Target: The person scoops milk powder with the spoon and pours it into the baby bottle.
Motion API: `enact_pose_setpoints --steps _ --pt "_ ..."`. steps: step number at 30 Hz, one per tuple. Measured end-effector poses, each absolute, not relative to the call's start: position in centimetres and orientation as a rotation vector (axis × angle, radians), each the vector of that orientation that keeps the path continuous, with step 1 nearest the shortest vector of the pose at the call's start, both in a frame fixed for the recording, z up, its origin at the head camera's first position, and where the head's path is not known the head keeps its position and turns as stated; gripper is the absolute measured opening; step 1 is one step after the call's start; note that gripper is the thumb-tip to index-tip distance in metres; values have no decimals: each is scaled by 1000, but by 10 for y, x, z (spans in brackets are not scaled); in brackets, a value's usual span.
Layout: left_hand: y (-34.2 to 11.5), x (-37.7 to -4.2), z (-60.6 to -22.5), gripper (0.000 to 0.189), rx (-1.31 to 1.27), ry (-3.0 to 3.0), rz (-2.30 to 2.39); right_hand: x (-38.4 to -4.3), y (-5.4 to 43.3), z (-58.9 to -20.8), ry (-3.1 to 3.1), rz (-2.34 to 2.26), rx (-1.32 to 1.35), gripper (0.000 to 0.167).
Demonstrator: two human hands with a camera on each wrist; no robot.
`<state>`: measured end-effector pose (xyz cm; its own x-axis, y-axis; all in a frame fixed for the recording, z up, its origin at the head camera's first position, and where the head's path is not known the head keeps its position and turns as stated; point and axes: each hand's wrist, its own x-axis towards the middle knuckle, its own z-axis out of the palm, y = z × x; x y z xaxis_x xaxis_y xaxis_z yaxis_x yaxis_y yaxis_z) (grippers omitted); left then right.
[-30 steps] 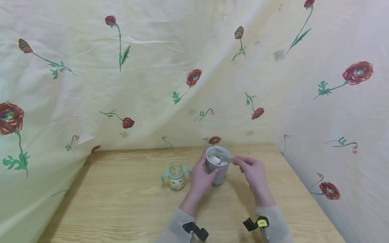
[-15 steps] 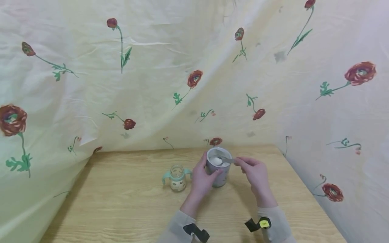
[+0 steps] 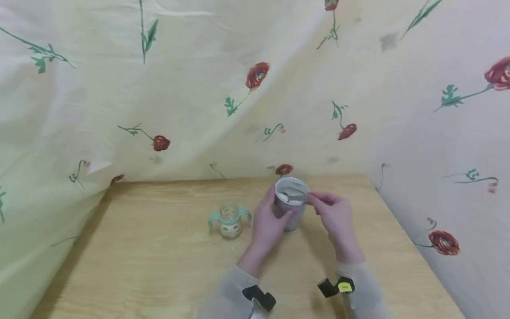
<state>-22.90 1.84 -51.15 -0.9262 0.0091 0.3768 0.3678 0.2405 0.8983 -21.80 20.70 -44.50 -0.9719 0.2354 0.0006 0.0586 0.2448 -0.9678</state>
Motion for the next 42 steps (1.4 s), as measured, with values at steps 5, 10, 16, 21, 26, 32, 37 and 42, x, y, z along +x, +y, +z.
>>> enact_pose_setpoints --steps 5,10,16,21,26,32,37,42 --pt "28 -222 -514 83 -349 -2326 -1668 -208 219 -441 -2415 1854 -373 37" --pt "23 -219 -508 86 -274 -2303 -1708 -213 221 -440 -2386 1894 -361 39" --pt "24 -221 -500 94 -257 -2269 -1807 -215 222 -438 -2380 1849 -326 42" --pt "30 -224 -501 103 -287 -2259 -1809 -214 225 -440 -2373 1814 -260 40" --pt "41 -231 -502 106 -282 -2216 -1856 -214 228 -440 -2356 1771 -227 37" --pt "45 -234 -501 98 -210 -2161 -1866 -217 228 -440 -2332 1777 -252 36" --pt "45 -233 -501 98 -141 -2165 -1843 -218 229 -439 -2298 1805 -237 34" --pt "43 -231 -501 97 -112 -2179 -1826 -217 230 -439 -2316 1785 -251 32"
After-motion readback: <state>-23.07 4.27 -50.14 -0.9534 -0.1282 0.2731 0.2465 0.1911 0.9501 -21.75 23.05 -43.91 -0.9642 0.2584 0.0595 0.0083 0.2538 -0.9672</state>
